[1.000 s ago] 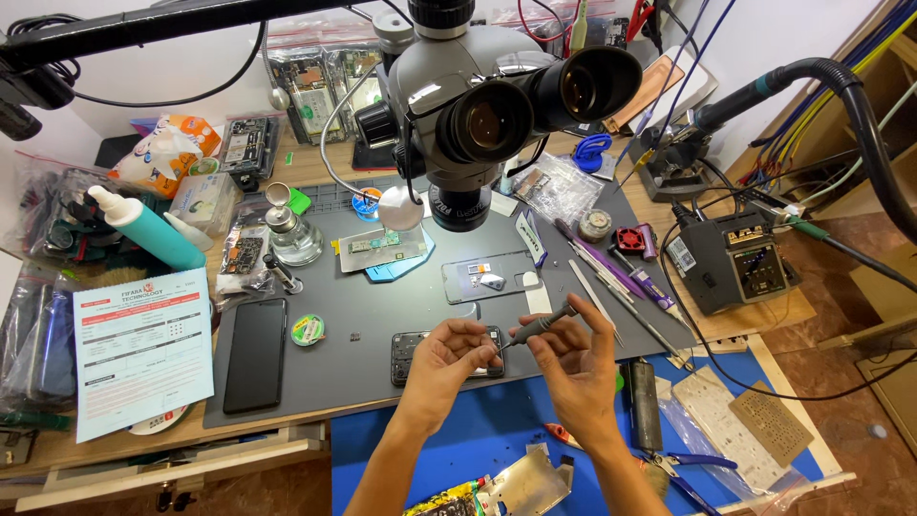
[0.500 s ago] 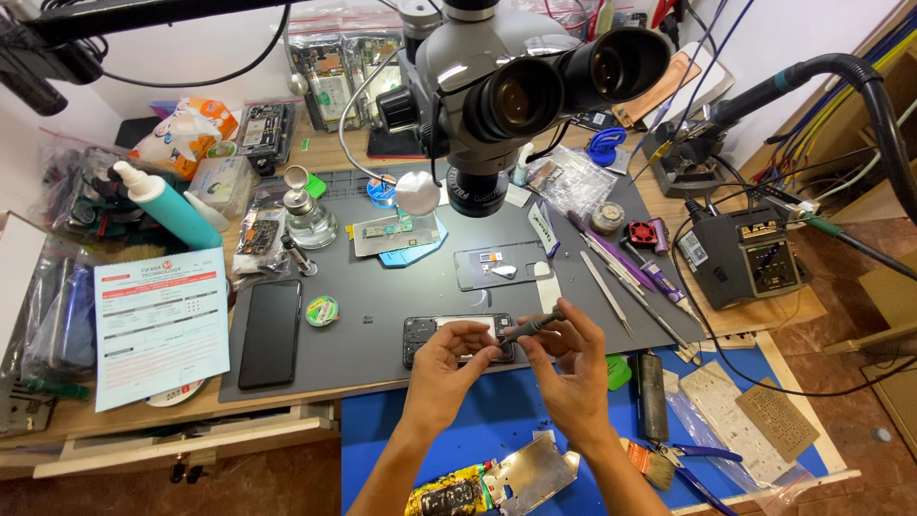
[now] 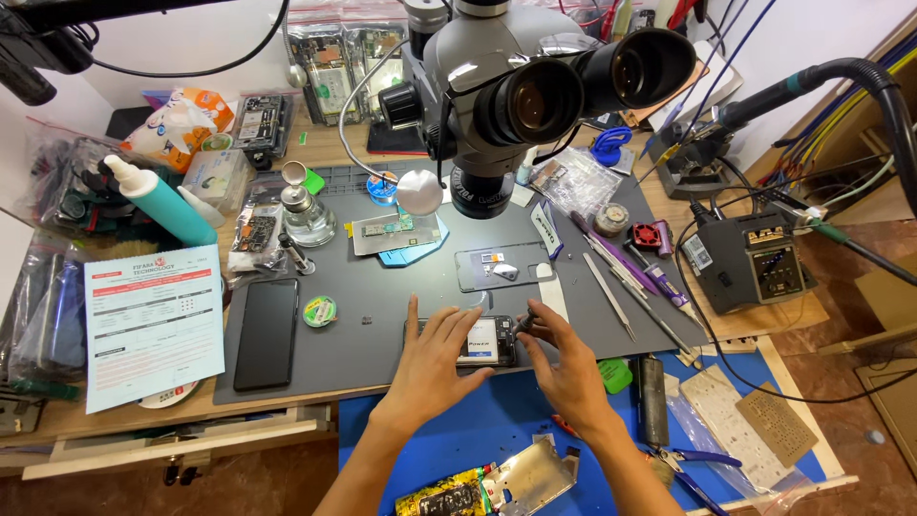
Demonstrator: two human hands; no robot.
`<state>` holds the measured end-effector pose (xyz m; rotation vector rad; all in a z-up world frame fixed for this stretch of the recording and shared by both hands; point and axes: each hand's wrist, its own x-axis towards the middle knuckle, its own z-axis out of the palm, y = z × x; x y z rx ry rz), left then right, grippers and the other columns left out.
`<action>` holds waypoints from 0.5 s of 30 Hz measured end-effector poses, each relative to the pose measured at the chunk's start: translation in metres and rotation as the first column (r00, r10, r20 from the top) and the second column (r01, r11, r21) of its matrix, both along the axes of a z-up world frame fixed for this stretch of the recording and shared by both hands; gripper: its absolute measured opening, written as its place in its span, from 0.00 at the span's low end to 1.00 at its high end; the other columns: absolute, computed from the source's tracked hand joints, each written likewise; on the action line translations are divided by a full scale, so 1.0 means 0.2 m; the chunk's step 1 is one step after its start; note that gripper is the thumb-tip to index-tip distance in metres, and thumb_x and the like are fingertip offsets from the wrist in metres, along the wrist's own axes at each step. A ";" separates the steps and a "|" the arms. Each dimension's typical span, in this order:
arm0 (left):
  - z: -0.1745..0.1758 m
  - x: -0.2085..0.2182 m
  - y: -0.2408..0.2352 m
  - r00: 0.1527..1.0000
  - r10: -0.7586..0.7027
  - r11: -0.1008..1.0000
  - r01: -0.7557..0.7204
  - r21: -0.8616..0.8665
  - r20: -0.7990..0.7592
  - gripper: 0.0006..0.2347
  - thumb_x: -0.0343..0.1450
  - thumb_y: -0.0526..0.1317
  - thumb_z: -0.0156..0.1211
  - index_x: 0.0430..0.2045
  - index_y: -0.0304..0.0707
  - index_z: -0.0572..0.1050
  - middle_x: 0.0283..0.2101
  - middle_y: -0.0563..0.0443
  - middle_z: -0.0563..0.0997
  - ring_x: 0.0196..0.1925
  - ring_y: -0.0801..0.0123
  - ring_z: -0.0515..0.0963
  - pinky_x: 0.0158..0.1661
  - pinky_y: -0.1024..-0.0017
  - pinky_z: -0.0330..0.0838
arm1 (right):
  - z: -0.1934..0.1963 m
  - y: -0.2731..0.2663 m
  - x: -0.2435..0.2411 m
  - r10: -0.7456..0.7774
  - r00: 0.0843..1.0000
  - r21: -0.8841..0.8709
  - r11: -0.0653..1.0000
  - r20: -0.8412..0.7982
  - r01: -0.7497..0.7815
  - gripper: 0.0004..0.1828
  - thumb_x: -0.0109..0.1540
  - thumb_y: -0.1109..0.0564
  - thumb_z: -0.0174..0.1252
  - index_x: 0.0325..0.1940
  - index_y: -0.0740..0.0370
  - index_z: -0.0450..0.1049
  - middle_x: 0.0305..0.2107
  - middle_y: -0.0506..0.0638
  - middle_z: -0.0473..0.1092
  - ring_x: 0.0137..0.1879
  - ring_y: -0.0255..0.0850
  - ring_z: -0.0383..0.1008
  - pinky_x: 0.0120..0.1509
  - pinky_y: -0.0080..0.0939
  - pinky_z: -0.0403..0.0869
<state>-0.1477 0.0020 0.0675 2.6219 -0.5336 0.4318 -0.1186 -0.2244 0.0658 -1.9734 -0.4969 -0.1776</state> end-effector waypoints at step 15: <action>-0.15 0.12 -0.09 1.000 0.000 0.983 0.004 -0.181 0.023 0.37 0.60 0.47 0.80 0.65 0.39 0.68 0.52 0.43 0.80 0.59 0.54 0.75 0.75 0.39 0.36 | -0.03 -0.03 0.10 -0.045 0.940 -0.048 0.997 0.337 0.065 0.31 0.60 0.65 0.67 0.67 0.57 0.71 0.41 0.52 0.80 0.49 0.47 0.85 0.58 0.55 0.81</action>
